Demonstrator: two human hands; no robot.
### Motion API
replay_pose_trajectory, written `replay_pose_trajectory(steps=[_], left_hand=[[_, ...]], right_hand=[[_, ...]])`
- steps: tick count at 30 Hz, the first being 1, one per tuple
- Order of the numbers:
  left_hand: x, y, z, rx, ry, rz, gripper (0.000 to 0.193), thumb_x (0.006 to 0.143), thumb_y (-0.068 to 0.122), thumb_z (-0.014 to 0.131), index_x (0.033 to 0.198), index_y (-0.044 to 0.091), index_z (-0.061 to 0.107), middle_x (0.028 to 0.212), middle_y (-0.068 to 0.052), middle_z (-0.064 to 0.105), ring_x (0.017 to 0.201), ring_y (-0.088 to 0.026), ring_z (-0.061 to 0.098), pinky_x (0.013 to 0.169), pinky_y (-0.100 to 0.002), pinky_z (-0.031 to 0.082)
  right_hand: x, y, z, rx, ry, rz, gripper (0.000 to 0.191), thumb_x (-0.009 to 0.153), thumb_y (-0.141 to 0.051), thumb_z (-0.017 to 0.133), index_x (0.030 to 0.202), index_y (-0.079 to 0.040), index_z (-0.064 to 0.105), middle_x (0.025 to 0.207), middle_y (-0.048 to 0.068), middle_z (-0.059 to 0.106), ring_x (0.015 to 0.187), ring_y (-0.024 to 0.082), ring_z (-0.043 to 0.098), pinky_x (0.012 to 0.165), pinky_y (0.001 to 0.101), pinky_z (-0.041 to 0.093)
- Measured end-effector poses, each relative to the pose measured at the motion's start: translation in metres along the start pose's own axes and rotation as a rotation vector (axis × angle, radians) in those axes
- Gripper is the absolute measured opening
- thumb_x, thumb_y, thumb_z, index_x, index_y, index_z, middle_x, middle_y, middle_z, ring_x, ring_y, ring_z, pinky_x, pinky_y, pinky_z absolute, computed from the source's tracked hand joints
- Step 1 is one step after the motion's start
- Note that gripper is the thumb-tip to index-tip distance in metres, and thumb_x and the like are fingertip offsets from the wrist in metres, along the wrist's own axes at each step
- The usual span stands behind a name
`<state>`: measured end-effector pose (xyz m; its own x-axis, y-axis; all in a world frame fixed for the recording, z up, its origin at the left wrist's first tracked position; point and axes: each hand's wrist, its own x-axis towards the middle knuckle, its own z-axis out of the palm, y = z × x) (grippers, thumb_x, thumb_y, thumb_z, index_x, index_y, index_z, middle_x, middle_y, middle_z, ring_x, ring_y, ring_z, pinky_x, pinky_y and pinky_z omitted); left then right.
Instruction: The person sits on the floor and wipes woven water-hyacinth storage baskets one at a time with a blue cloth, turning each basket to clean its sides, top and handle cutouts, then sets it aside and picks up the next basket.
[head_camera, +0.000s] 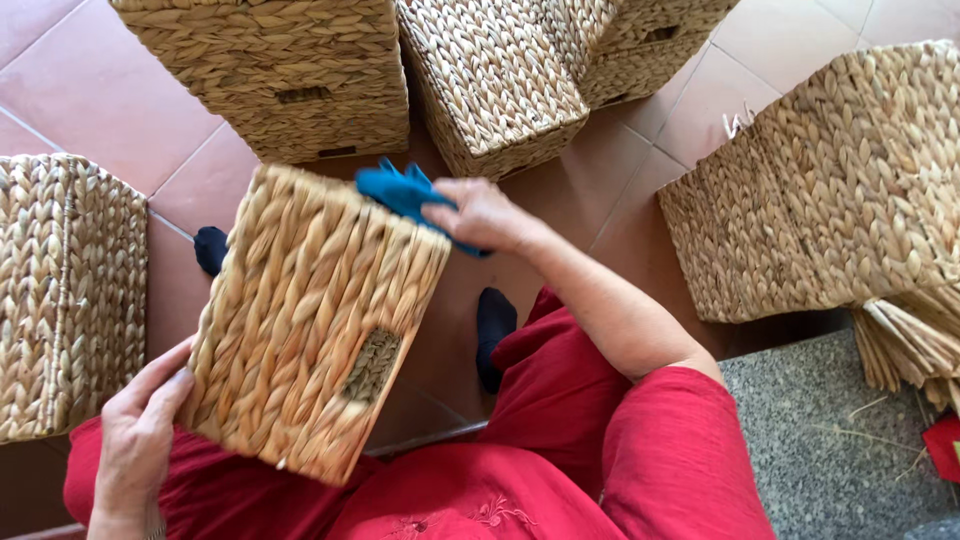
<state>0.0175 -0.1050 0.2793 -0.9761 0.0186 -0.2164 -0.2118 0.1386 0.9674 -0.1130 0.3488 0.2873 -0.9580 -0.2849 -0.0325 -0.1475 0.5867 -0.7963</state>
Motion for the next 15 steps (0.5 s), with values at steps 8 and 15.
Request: replay_pose_trajectory(steps=[8,15], left_hand=[[0.014,0.054,0.022,0.328,0.045,0.284,0.054,0.113,0.035,0.040,0.150,-0.003,0.050,0.140,-0.019,0.060,0.128,-0.023,0.055,0.108,-0.036,0.041],[0.026,0.068,0.056,0.297,0.111,0.348,0.050,0.114,0.040,0.060,0.134,-0.005,0.065,0.107,-0.005,0.068,0.099,-0.012,0.057,0.090,-0.028,0.048]], right_hand=[[-0.057,-0.012,0.073,0.276,0.193,0.118,0.049,0.094,-0.040,0.066,0.132,-0.010,0.061,0.109,0.009,0.073,0.103,0.022,0.070,0.091,0.0382,0.055],[-0.085,-0.015,0.094,1.089,0.315,0.303,0.037,0.096,-0.028,0.072,0.123,-0.004,0.064,0.103,0.002,0.069,0.090,0.010,0.064,0.079,0.0281,0.055]])
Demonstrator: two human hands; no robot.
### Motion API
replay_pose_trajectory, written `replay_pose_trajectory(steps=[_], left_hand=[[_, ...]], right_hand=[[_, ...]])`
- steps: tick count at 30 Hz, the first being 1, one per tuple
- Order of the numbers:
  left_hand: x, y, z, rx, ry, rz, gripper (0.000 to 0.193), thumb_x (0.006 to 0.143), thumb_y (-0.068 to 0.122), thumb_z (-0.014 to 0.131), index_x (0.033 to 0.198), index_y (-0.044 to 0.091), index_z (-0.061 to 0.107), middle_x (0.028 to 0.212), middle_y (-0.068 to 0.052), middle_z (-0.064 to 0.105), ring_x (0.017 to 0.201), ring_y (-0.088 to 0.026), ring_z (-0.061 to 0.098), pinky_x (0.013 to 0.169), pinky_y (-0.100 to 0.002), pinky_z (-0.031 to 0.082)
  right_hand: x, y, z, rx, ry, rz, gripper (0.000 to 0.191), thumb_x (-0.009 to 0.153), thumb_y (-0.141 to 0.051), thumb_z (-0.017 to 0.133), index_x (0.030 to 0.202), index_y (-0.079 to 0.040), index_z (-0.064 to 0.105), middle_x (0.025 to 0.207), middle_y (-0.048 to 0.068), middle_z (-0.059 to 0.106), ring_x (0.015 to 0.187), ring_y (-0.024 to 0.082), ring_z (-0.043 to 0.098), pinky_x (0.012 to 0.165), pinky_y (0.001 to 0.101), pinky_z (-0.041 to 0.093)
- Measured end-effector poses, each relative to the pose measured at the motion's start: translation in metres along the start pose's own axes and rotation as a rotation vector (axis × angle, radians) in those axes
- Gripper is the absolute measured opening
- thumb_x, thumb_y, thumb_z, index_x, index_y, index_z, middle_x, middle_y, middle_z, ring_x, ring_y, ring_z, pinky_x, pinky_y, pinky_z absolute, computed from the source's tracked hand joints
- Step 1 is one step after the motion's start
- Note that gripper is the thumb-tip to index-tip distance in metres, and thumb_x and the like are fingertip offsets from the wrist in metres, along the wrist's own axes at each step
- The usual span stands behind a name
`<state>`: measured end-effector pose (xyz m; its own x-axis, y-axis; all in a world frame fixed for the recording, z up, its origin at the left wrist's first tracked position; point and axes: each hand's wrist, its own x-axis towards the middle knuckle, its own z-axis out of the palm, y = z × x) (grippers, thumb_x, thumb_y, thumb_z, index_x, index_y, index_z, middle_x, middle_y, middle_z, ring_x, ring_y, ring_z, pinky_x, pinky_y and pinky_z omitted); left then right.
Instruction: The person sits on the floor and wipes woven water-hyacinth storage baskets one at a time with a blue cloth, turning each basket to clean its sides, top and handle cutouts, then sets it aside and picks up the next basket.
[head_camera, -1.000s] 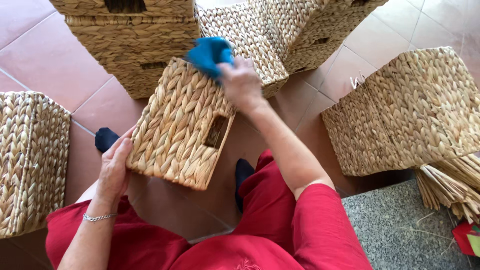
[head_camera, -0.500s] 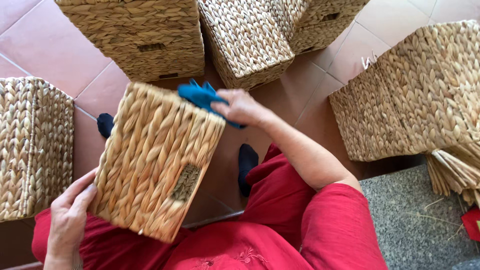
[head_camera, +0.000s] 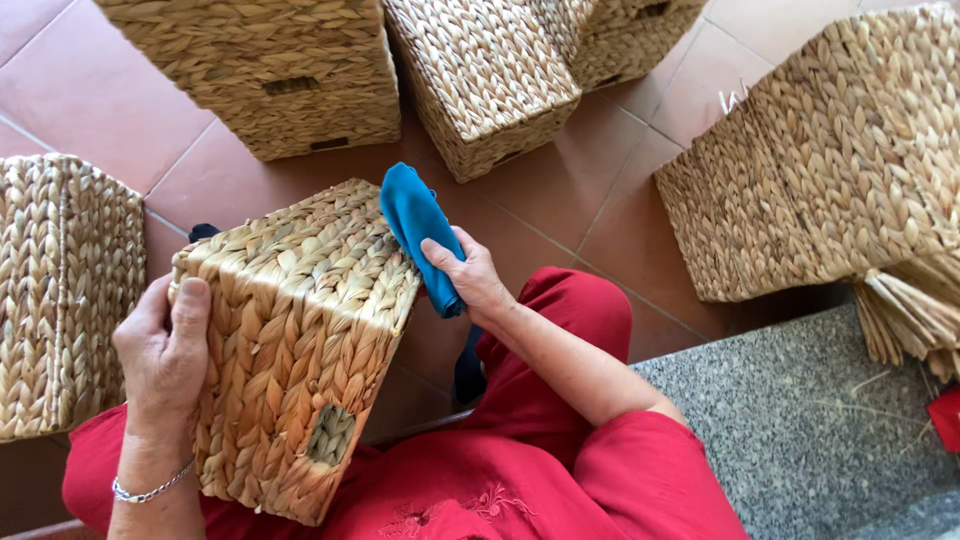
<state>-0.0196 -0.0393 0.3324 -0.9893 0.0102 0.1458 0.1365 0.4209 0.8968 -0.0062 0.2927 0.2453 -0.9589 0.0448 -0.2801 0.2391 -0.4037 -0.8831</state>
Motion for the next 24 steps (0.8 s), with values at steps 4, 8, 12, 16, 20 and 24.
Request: replay_pose_trajectory(steps=[4,8,12,16,20,24], left_hand=[[-0.002,-0.011,-0.001,-0.057,0.022,0.041,0.046,0.115,0.037,0.061,0.128,-0.006,0.068,0.094,0.000,0.063,0.087,-0.008,0.052,0.081,-0.025,0.044],[-0.001,-0.047,0.000,-0.171,0.031,0.184,0.046,0.117,0.037,0.058,0.124,-0.007,0.069,0.099,-0.003,0.066,0.091,-0.009,0.057,0.084,-0.024,0.047],[0.014,-0.103,0.026,-0.257,0.085,0.197,0.052,0.116,0.040,0.051,0.118,-0.009,0.069,0.101,-0.006,0.070,0.090,-0.012,0.063,0.085,-0.026,0.051],[0.004,-0.146,0.062,-0.205,0.046,0.054,0.054,0.121,0.043,0.037,0.120,-0.005,0.061,0.117,-0.013,0.063,0.110,-0.020,0.060,0.102,-0.034,0.048],[-0.022,-0.154,0.068,-0.757,0.114,-0.324,0.053,0.112,0.048,0.034,0.126,0.003,0.060,0.119,-0.009,0.065,0.111,-0.019,0.063,0.105,-0.036,0.051],[-0.035,-0.147,0.067,-0.838,0.138,-0.395,0.050,0.112,0.047,0.040,0.125,0.004,0.061,0.119,-0.007,0.066,0.111,-0.019,0.063,0.105,-0.036,0.051]], right_hand=[[-0.021,-0.001,-0.006,-0.010,0.067,0.049,0.034,0.094,-0.025,0.074,0.120,-0.004,0.066,0.099,0.001,0.069,0.083,0.007,0.063,0.072,0.0252,0.054],[-0.053,0.007,-0.011,0.088,0.120,0.011,0.035,0.092,-0.021,0.077,0.120,-0.003,0.066,0.098,0.001,0.069,0.082,0.007,0.063,0.071,0.0239,0.053],[-0.063,0.014,-0.019,-0.072,0.129,-0.177,0.033,0.093,-0.019,0.080,0.118,-0.002,0.068,0.103,0.002,0.067,0.089,0.010,0.064,0.079,0.0271,0.054],[-0.056,0.003,-0.025,-0.519,0.005,-0.329,0.032,0.093,-0.020,0.081,0.119,-0.005,0.072,0.109,0.003,0.064,0.097,0.016,0.066,0.086,0.0316,0.056],[-0.060,-0.009,0.001,-1.132,-0.030,-0.508,0.032,0.084,-0.025,0.082,0.114,-0.014,0.076,0.112,0.011,0.067,0.096,0.027,0.070,0.081,0.0360,0.057],[-0.065,0.016,0.063,-1.253,-0.088,-0.842,0.034,0.087,-0.020,0.078,0.120,-0.014,0.071,0.116,0.013,0.064,0.106,0.032,0.064,0.092,0.0431,0.055]])
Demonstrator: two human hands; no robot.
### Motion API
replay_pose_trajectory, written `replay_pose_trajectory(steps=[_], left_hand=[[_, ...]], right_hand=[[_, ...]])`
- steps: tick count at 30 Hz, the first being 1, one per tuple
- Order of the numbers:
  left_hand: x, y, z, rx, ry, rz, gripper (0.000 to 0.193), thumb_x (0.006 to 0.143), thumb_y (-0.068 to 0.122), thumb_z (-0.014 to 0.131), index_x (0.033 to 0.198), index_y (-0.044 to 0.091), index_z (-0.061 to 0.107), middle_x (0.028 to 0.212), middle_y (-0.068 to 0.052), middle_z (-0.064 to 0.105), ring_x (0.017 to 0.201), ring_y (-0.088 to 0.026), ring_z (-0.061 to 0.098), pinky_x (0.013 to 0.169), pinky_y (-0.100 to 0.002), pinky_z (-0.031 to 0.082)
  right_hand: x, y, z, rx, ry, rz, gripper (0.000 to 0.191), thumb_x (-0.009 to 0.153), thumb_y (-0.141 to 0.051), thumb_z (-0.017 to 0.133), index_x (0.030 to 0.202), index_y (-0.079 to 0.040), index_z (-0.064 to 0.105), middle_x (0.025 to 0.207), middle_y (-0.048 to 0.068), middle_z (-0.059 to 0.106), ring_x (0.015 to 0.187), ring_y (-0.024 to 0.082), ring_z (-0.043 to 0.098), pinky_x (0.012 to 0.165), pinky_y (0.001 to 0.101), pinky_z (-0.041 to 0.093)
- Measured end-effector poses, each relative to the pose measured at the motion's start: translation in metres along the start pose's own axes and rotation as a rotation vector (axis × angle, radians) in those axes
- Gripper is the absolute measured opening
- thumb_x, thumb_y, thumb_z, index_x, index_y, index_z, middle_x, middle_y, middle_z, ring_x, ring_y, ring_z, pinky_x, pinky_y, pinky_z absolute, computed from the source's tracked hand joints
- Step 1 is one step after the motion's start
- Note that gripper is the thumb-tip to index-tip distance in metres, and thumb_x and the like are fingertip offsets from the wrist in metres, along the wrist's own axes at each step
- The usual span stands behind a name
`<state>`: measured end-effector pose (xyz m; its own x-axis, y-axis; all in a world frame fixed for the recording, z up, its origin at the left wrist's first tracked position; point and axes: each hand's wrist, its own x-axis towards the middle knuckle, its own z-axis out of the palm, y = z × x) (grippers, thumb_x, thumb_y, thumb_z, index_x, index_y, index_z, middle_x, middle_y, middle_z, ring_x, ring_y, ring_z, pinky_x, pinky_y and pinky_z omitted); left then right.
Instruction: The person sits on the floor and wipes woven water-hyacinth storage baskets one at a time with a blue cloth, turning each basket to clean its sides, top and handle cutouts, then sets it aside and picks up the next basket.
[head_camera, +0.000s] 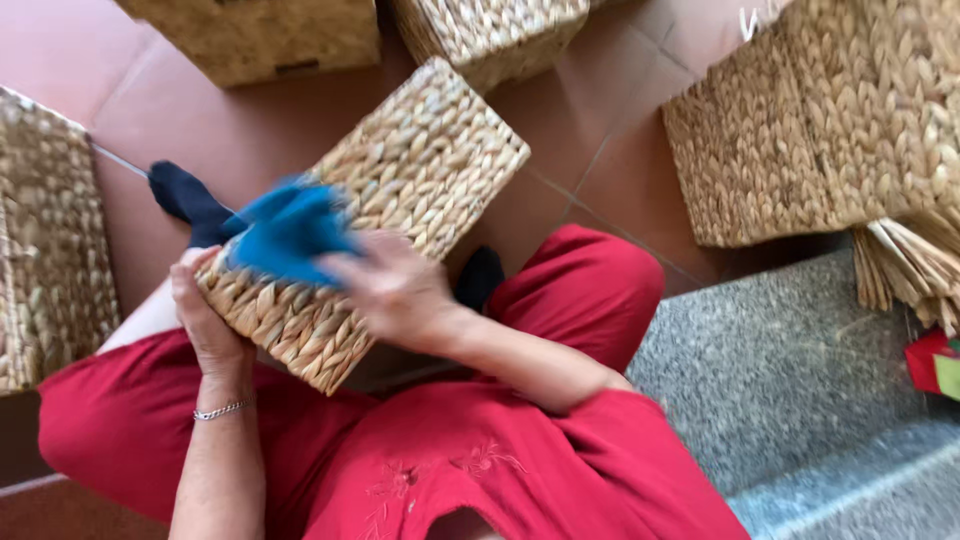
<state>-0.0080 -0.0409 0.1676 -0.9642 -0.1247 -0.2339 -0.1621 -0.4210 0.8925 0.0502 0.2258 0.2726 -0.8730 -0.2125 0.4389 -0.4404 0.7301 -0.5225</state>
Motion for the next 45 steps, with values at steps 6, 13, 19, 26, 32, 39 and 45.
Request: replay_pose_trajectory(steps=[6,13,19,26,32,39,45], left_hand=[[-0.009,0.000,-0.006,0.032,0.049,0.006,0.034,0.103,0.027,0.051,0.112,0.000,0.069,0.112,-0.009,0.070,0.108,-0.020,0.065,0.103,-0.036,0.052],[-0.009,-0.015,-0.011,0.365,0.072,0.220,0.033,0.107,0.020,0.048,0.111,-0.005,0.069,0.116,-0.010,0.069,0.110,-0.020,0.063,0.105,-0.035,0.050],[-0.009,-0.036,-0.016,0.220,0.099,0.225,0.031,0.106,0.018,0.049,0.112,-0.003,0.071,0.113,-0.008,0.071,0.106,-0.018,0.065,0.100,-0.033,0.053],[0.002,-0.041,-0.024,0.055,0.105,0.115,0.030,0.105,0.020,0.054,0.113,-0.003,0.071,0.109,-0.008,0.072,0.101,-0.016,0.066,0.097,-0.031,0.054],[0.004,-0.026,-0.008,0.040,0.122,0.109,0.032,0.101,0.022,0.055,0.110,-0.003,0.073,0.107,-0.008,0.074,0.100,-0.016,0.067,0.097,-0.030,0.053],[0.006,-0.024,-0.009,0.039,0.192,0.067,0.030,0.100,0.022,0.057,0.106,-0.003,0.072,0.106,-0.008,0.073,0.099,-0.017,0.067,0.095,-0.031,0.053],[0.010,-0.024,-0.012,-0.019,0.173,0.006,0.035,0.096,0.026,0.056,0.109,-0.003,0.073,0.108,-0.009,0.073,0.102,-0.017,0.067,0.098,-0.031,0.053]], right_hand=[[0.016,0.057,0.045,-0.136,-0.065,-0.211,0.041,0.094,-0.008,0.064,0.133,-0.019,0.062,0.130,0.008,0.064,0.120,0.029,0.061,0.107,0.0466,0.048],[0.028,0.211,0.016,-0.434,0.157,0.274,0.034,0.094,-0.013,0.065,0.127,-0.008,0.066,0.118,0.021,0.064,0.102,0.042,0.057,0.088,0.0508,0.048],[-0.013,-0.005,0.065,-0.121,-0.167,-0.269,0.037,0.096,-0.006,0.061,0.133,-0.002,0.064,0.127,0.024,0.061,0.111,0.040,0.059,0.096,0.0474,0.051],[0.007,0.094,0.059,-0.153,-0.191,-0.331,0.048,0.090,0.000,0.062,0.137,-0.010,0.061,0.132,0.012,0.063,0.124,0.034,0.061,0.108,0.0492,0.047],[0.040,0.218,0.012,-0.575,0.110,0.239,0.041,0.091,-0.012,0.070,0.131,-0.010,0.061,0.117,0.024,0.064,0.107,0.044,0.058,0.097,0.0549,0.046],[-0.026,0.006,0.036,-0.021,-0.153,-0.333,0.041,0.087,-0.005,0.057,0.128,-0.005,0.063,0.120,0.018,0.064,0.109,0.034,0.062,0.099,0.0475,0.052],[-0.011,0.061,0.038,-0.234,-0.282,-0.401,0.052,0.086,-0.009,0.061,0.137,-0.010,0.059,0.126,0.016,0.062,0.111,0.034,0.062,0.078,0.0448,0.053]])
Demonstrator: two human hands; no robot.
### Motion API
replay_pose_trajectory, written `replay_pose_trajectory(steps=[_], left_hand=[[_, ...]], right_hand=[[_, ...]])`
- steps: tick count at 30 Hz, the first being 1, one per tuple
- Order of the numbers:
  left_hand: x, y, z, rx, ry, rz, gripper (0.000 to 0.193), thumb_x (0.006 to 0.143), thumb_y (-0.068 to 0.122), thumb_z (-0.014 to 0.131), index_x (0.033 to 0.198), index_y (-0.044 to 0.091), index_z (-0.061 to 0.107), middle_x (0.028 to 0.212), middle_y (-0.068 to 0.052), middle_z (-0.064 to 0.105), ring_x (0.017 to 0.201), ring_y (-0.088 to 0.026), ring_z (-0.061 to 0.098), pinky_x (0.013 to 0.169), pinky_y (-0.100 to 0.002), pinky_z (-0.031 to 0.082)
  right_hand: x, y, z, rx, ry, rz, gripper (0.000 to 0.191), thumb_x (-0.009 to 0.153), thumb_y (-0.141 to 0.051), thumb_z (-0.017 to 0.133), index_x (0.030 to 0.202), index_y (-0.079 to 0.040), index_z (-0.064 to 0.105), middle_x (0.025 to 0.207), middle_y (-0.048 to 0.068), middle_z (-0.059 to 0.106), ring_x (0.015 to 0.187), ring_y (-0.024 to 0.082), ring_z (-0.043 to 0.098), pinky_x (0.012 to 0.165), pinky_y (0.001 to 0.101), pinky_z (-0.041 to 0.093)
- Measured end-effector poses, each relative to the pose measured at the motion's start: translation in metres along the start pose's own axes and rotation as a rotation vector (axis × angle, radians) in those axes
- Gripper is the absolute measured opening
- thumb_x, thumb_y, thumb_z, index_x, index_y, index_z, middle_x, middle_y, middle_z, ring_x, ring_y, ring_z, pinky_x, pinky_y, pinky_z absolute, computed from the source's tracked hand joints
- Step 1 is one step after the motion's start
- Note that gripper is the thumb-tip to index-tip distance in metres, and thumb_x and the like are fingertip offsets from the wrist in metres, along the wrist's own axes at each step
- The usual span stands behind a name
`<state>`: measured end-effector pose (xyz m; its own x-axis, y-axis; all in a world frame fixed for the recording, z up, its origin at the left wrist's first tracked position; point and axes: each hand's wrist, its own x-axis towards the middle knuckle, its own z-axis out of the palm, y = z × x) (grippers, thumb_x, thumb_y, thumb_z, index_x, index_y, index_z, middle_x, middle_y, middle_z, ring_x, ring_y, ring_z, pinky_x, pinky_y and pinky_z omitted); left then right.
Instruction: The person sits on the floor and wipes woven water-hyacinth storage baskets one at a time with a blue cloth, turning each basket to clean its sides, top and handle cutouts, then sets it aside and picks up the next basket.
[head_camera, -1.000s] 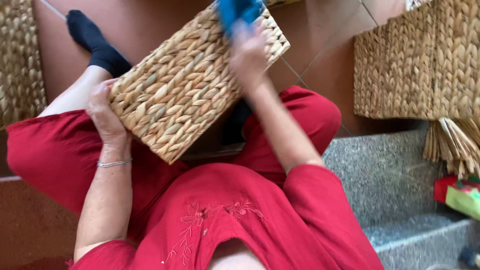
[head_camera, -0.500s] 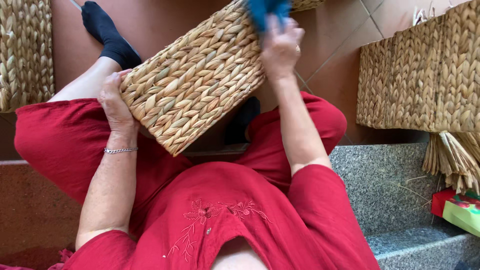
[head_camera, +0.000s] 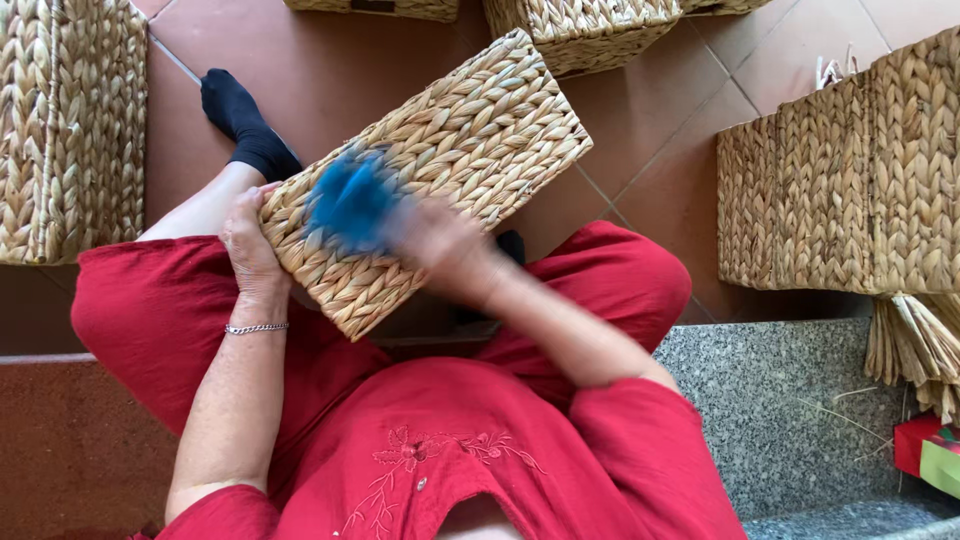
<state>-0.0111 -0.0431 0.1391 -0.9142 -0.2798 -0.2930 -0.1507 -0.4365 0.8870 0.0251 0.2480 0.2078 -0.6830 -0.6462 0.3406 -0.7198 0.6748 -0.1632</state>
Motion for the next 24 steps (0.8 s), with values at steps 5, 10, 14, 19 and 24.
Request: replay_pose_trajectory(steps=[5,10,14,19,24], left_hand=[[0.001,0.000,0.009,-0.001,-0.020,0.012,0.036,0.097,0.027,0.057,0.110,-0.002,0.072,0.108,-0.009,0.072,0.103,-0.017,0.066,0.097,-0.032,0.053],[0.005,-0.001,0.008,0.038,-0.015,0.032,0.031,0.099,0.023,0.061,0.113,-0.002,0.072,0.109,-0.006,0.072,0.103,-0.016,0.065,0.097,-0.030,0.052],[0.007,-0.003,-0.006,0.595,-0.152,0.571,0.025,0.101,0.013,0.064,0.118,-0.005,0.069,0.115,-0.010,0.070,0.106,-0.020,0.067,0.097,-0.031,0.054],[0.008,-0.002,-0.010,0.697,-0.149,0.541,0.026,0.099,0.013,0.062,0.117,-0.004,0.072,0.116,-0.011,0.071,0.108,-0.020,0.066,0.098,-0.031,0.052],[0.006,-0.001,0.011,0.031,-0.018,-0.005,0.024,0.096,0.018,0.061,0.109,0.002,0.074,0.107,-0.006,0.072,0.101,-0.014,0.067,0.094,-0.028,0.053]], right_hand=[[-0.026,0.163,0.002,-0.381,0.225,0.528,0.047,0.088,-0.007,0.061,0.135,-0.009,0.059,0.117,0.017,0.064,0.105,0.040,0.060,0.089,0.0474,0.051],[-0.009,0.104,-0.002,-0.283,0.045,0.447,0.046,0.088,-0.003,0.057,0.133,0.005,0.056,0.114,0.024,0.063,0.106,0.041,0.062,0.101,0.0517,0.048],[0.005,-0.046,-0.008,0.150,0.118,-0.013,0.043,0.085,-0.007,0.059,0.129,-0.003,0.061,0.120,0.015,0.062,0.112,0.035,0.063,0.095,0.0471,0.056],[0.016,-0.024,-0.011,0.196,0.047,-0.064,0.040,0.092,-0.009,0.061,0.132,-0.014,0.060,0.123,0.013,0.062,0.108,0.031,0.063,0.092,0.0461,0.052],[-0.004,0.147,-0.005,-0.261,0.220,0.403,0.051,0.088,0.004,0.057,0.138,-0.006,0.058,0.120,0.021,0.062,0.108,0.041,0.059,0.091,0.0493,0.052]])
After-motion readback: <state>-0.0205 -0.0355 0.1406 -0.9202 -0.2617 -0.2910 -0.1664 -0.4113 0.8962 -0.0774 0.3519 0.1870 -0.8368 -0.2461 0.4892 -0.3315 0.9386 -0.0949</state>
